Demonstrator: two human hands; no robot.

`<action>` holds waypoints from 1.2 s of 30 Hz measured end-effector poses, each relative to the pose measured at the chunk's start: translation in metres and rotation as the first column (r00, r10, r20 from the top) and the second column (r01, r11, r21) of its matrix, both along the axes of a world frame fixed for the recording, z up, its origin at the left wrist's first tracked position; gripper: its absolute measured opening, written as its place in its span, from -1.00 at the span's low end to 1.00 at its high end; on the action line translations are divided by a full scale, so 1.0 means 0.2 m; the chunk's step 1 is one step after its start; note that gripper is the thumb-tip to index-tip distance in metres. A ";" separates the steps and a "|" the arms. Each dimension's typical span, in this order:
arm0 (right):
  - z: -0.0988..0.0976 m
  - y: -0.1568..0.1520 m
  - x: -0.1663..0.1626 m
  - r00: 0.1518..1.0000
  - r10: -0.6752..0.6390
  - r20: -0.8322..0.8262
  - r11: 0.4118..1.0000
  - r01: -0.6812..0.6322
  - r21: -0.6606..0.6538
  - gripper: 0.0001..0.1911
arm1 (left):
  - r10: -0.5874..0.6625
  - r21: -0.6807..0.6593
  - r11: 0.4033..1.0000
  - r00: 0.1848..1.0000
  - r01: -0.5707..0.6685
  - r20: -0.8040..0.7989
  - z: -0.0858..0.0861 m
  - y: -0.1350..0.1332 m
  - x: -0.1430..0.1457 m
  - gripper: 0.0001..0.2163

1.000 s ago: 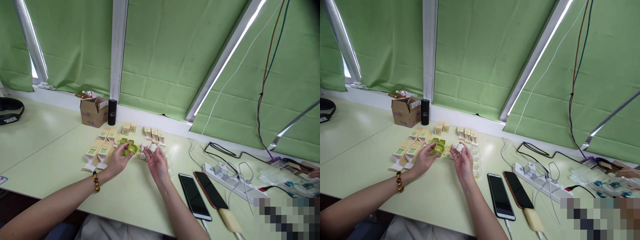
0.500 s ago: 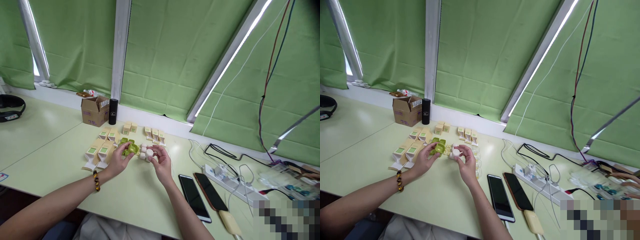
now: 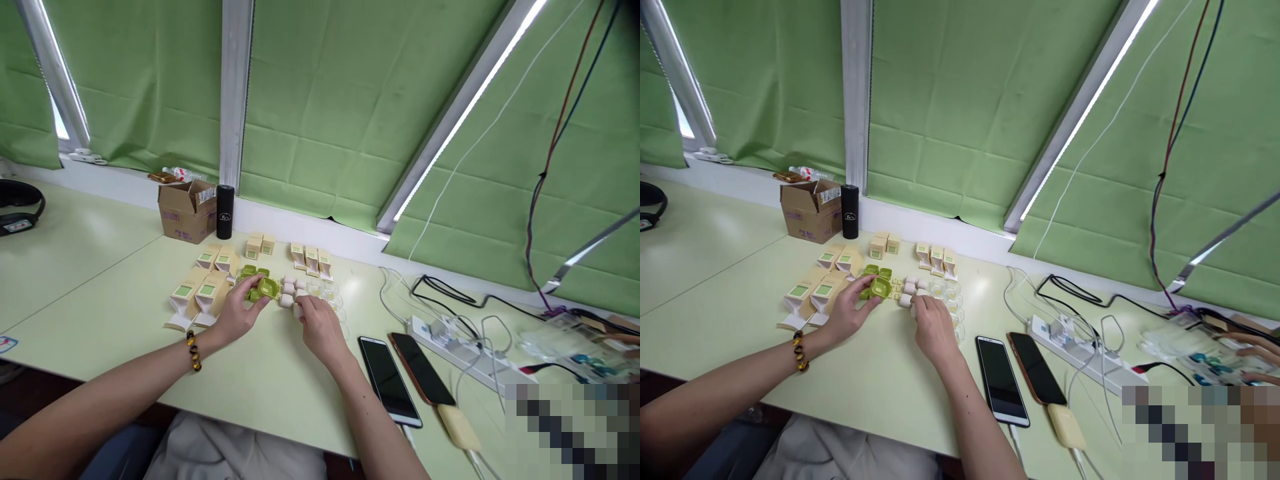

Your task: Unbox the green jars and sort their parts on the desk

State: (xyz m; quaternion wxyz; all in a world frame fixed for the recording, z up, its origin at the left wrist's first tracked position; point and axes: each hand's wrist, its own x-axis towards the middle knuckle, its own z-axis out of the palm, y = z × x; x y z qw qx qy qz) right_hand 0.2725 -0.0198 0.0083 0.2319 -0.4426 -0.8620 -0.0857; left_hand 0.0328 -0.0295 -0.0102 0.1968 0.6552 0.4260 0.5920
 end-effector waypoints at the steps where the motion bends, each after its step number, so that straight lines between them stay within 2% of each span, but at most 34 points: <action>1: -0.01 0.00 0.00 0.999 -0.005 0.036 1.000 0.004 0.006 -0.51 | 0.005 0.001 1.000 1.000 -0.005 -0.009 0.00 0.00 0.00 -0.59; 7: -0.03 0.00 -0.02 0.986 -0.031 0.161 0.999 0.027 0.031 -0.54 | 0.027 0.004 1.000 0.999 -0.027 -0.042 0.01 -0.01 0.00 -0.58; 22: -0.03 -0.01 -0.02 0.984 -0.035 0.174 0.999 0.038 -0.010 -0.64 | 0.016 0.007 1.000 1.000 -0.016 -0.024 -0.01 0.00 0.00 -0.58; 28: -0.02 -0.01 -0.03 0.977 -0.068 0.202 0.997 0.070 -0.007 -0.72 | 0.022 0.014 1.000 1.000 -0.022 -0.010 -0.01 0.00 0.00 -0.58; 36: -0.01 -0.02 -0.03 0.974 -0.076 0.212 0.997 0.076 0.011 -0.74 | 0.028 0.006 1.000 1.000 -0.028 -0.009 -0.01 0.00 0.00 -0.57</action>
